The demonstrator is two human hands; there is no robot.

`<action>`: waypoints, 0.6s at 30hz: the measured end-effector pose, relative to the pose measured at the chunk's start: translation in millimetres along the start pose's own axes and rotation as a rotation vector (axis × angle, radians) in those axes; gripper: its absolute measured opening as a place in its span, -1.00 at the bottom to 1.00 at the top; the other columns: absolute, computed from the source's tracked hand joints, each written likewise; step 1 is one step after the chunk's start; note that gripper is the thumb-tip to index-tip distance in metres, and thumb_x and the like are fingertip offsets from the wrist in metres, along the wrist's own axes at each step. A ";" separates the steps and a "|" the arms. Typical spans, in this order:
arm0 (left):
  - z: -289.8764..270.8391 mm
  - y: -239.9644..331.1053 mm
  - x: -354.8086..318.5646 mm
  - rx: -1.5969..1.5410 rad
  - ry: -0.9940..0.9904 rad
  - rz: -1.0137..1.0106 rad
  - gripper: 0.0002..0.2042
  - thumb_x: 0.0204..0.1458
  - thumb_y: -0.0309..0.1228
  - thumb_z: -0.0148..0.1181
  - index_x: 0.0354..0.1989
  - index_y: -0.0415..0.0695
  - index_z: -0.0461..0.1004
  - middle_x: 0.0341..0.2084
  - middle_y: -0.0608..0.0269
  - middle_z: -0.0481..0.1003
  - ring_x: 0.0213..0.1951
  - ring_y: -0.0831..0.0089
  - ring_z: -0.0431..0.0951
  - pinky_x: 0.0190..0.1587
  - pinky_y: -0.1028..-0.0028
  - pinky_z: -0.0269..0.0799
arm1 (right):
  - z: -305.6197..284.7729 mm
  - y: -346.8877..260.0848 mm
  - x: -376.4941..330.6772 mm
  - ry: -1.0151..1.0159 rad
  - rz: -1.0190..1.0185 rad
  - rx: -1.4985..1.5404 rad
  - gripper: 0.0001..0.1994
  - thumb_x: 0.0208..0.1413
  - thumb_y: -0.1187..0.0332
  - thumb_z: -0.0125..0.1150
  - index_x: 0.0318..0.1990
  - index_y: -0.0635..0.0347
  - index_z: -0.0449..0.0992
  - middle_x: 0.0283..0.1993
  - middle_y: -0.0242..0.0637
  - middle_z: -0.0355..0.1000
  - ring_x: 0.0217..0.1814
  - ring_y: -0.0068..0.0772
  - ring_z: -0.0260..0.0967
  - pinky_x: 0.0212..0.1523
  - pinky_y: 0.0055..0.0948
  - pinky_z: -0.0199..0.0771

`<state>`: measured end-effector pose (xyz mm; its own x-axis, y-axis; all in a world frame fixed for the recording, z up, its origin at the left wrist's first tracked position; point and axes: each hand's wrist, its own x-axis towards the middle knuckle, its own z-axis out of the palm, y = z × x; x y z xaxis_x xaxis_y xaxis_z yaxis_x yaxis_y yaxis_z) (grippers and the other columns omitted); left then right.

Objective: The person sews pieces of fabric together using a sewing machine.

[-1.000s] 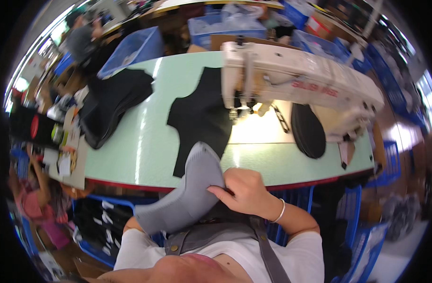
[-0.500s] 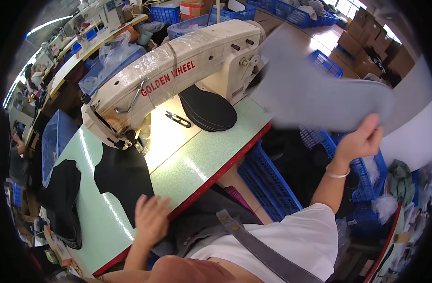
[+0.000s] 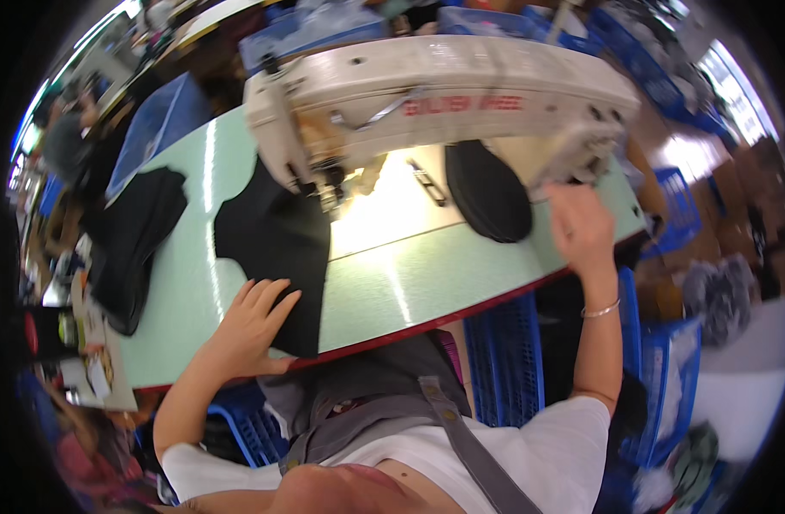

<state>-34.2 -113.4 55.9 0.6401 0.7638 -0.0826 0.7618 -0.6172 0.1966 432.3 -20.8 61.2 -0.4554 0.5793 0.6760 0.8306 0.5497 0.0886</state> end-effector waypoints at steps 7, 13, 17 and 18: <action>29.6 -8.9 15.6 0.300 0.131 0.161 -0.61 -0.07 -0.48 0.08 -0.01 -0.33 0.40 -0.25 0.09 0.37 -0.19 0.20 0.40 0.11 0.21 0.34 | 109.2 -63.2 87.5 -0.213 -0.609 0.189 -0.77 -0.01 0.48 0.16 -0.15 0.22 0.54 -0.18 -0.19 0.50 -0.25 -0.16 0.48 -0.20 -0.28 0.54; 34.8 -26.3 38.9 0.046 0.306 0.054 -0.56 -0.13 -0.56 0.09 0.03 -0.21 0.39 -0.17 0.10 0.38 -0.07 0.17 0.41 0.16 0.19 0.30 | 192.3 -48.0 126.0 -0.839 0.128 0.692 -0.79 0.09 0.29 0.21 -0.12 0.05 0.54 -0.13 -0.28 0.47 -0.25 -0.28 0.47 -0.23 -0.33 0.55; 39.7 -37.1 50.0 0.090 0.408 0.105 -0.61 -0.26 -0.59 0.19 -0.14 -0.20 0.42 -0.13 0.05 0.43 -0.05 0.13 0.46 0.10 0.16 0.34 | 185.9 -49.2 127.4 -0.669 -0.194 0.640 -0.79 0.11 0.27 0.20 -0.10 0.02 0.54 -0.16 -0.31 0.48 -0.26 -0.31 0.47 -0.26 -0.35 0.54; 45.4 -42.8 52.3 0.130 0.474 0.155 -0.64 -0.31 -0.57 0.24 -0.22 -0.19 0.42 -0.21 0.06 0.44 -0.12 0.13 0.48 0.02 0.18 0.39 | 184.2 -51.7 128.0 -0.625 -0.271 0.627 -0.79 0.11 0.27 0.20 -0.10 0.01 0.54 -0.17 -0.32 0.48 -0.26 -0.32 0.47 -0.26 -0.36 0.54</action>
<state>-28.8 -55.7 -1.2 0.6545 0.6442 0.3958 0.6866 -0.7256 0.0457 272.1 135.8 8.4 -0.8503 0.5025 0.1568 0.4282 0.8335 -0.3492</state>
